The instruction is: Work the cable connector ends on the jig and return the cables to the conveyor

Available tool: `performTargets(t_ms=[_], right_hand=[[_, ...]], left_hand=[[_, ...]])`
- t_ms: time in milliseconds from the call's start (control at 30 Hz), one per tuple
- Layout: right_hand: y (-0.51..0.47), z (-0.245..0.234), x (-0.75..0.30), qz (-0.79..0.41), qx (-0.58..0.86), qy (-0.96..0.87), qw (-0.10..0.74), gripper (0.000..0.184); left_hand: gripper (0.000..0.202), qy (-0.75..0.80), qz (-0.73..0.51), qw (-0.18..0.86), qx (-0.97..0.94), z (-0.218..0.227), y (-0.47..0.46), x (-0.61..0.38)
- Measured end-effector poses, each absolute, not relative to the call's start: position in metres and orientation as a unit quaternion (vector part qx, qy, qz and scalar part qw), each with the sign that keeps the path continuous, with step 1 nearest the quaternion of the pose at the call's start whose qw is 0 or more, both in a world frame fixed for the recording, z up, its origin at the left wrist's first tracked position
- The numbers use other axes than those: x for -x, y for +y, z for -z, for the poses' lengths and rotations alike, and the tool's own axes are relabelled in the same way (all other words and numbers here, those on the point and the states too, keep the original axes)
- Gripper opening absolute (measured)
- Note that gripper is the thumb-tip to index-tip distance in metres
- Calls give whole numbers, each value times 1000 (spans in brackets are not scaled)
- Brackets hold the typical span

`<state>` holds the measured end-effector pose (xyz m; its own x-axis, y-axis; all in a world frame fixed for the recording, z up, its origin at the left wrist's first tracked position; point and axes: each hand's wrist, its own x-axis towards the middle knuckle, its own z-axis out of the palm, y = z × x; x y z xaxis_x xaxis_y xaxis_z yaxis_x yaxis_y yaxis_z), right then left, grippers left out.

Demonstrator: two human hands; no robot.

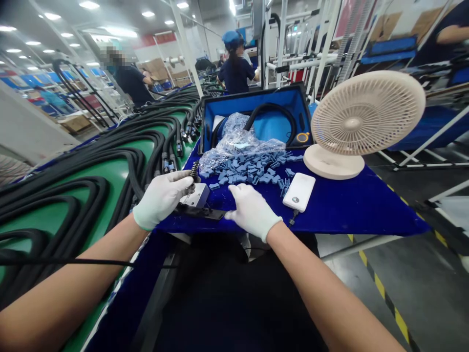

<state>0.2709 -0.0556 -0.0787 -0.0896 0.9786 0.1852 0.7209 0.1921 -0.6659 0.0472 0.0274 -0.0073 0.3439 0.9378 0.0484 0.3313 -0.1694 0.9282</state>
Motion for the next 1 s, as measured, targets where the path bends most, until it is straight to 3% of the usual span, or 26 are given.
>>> performTargets(t_ms=[67, 167, 300, 567, 733, 800, 900, 933, 1000], right_hand=[[-68, 79, -257, -371, 537, -647, 394, 80], [-79, 79, -228, -566, 469, -466, 493, 63], [-71, 78, -217, -571, 428, -380, 589, 42], [-64, 70, -246, -540, 405, -518, 526, 73], [-62, 67, -247, -565, 378, -531, 505, 70], [-63, 66, -247, -566, 379, -533, 502, 65], [-63, 67, -248, -552, 402, -529, 503, 59], [-62, 68, -248, -550, 411, -523, 505, 57], [-60, 72, -248, -552, 417, -502, 519, 53]], left_hand=[[46, 456, -333, 412, -715, 3, 22, -47], [44, 447, -289, 348, -772, -1, 13, -50], [38, 363, -183, 297, -864, 0, 9, -53], [25, 222, -161, 173, -946, 9, 8, -56], [27, 191, -171, 173, -951, 22, 14, -51], [47, 234, -182, 247, -923, 26, 21, -51], [98, 332, -187, 342, -859, 29, 30, -57], [105, 356, -187, 348, -847, 29, 30, -60], [99, 400, -206, 311, -837, 31, 23, -63]])
